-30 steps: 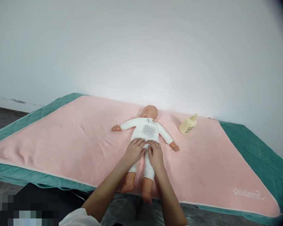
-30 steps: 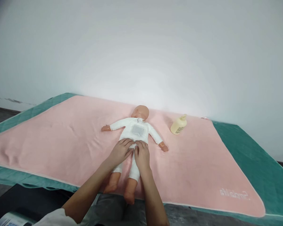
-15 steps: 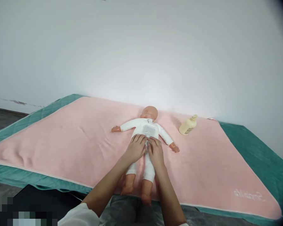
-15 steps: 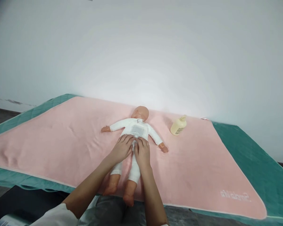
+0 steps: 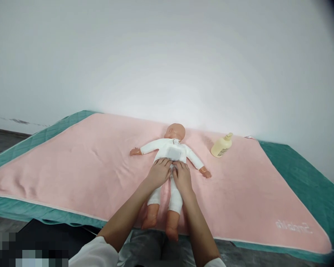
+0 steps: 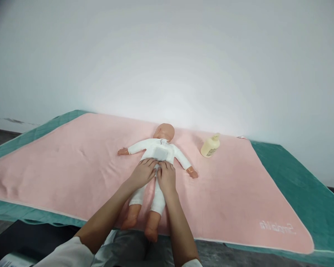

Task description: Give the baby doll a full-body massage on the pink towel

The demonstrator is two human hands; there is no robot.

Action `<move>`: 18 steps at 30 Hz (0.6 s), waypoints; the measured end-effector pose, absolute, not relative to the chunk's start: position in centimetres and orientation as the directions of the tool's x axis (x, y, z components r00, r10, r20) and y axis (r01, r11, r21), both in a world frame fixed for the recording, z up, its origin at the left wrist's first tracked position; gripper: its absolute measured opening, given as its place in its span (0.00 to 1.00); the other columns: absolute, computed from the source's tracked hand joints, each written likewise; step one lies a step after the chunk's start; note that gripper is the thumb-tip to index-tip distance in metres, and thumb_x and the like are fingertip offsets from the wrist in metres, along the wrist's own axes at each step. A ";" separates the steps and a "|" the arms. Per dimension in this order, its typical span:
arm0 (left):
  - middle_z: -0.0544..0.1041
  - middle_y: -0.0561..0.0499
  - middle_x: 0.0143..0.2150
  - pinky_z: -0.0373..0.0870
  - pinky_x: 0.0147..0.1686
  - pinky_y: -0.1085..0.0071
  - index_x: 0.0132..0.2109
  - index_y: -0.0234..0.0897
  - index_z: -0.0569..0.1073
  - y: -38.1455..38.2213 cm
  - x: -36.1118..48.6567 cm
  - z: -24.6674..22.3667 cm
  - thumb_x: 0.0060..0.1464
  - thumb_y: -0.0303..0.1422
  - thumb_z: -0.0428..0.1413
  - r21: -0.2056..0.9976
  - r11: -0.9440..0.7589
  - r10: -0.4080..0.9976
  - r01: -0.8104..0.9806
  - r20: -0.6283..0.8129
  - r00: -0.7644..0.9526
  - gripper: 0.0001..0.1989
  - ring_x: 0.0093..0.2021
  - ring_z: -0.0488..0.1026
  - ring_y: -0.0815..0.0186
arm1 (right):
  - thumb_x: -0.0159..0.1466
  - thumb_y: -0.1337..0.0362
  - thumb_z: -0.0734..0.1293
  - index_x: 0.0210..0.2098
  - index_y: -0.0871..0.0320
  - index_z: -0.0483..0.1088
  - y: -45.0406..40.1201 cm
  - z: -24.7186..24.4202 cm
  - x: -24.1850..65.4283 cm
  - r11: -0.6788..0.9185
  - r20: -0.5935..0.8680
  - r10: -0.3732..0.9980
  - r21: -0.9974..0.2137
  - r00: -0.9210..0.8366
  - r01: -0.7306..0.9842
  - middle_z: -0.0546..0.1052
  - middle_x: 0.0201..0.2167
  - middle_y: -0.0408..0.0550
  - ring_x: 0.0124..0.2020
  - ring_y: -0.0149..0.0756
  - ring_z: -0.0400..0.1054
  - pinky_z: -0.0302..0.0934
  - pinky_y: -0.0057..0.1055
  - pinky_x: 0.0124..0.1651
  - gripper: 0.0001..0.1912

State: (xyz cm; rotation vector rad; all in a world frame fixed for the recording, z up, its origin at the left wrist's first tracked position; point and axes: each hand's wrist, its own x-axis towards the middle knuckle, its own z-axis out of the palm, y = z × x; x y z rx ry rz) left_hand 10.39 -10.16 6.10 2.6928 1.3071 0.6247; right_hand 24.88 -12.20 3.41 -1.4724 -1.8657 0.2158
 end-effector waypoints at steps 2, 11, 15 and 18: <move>0.73 0.43 0.51 0.64 0.53 0.57 0.51 0.34 0.69 -10.1 10.3 6.4 0.57 0.27 0.48 0.262 -0.631 0.769 0.730 0.331 0.547 0.15 0.53 0.67 0.57 | 0.60 0.72 0.57 0.43 0.59 0.71 -12.0 3.8 25.0 0.322 0.441 0.895 -0.531 -0.069 0.784 0.74 0.41 0.53 0.45 0.44 0.65 0.60 0.43 0.50 0.16; 0.69 0.42 0.54 0.64 0.55 0.55 0.54 0.35 0.67 -7.8 11.1 6.9 0.57 0.26 0.48 0.245 -0.654 0.732 0.716 0.447 0.515 0.18 0.56 0.65 0.55 | 0.60 0.72 0.57 0.46 0.59 0.70 -10.0 5.2 25.1 0.354 0.530 0.848 -0.561 -0.004 0.748 0.68 0.50 0.56 0.54 0.45 0.60 0.56 0.45 0.59 0.18; 0.70 0.42 0.53 0.65 0.55 0.57 0.53 0.33 0.67 -7.4 11.2 6.4 0.57 0.25 0.47 0.255 -0.653 0.735 0.713 0.442 0.514 0.16 0.54 0.66 0.57 | 0.60 0.72 0.57 0.47 0.60 0.69 -9.4 4.4 24.8 0.344 0.520 0.854 -0.545 -0.013 0.764 0.68 0.52 0.56 0.54 0.45 0.59 0.56 0.45 0.59 0.18; 0.70 0.41 0.54 0.66 0.54 0.59 0.54 0.31 0.67 -7.5 11.2 6.1 0.58 0.26 0.46 0.281 -0.636 0.755 0.718 0.420 0.504 0.17 0.54 0.66 0.57 | 0.62 0.71 0.57 0.48 0.60 0.69 -9.4 3.9 24.8 0.343 0.512 0.859 -0.556 -0.013 0.757 0.68 0.52 0.56 0.54 0.44 0.60 0.57 0.45 0.59 0.17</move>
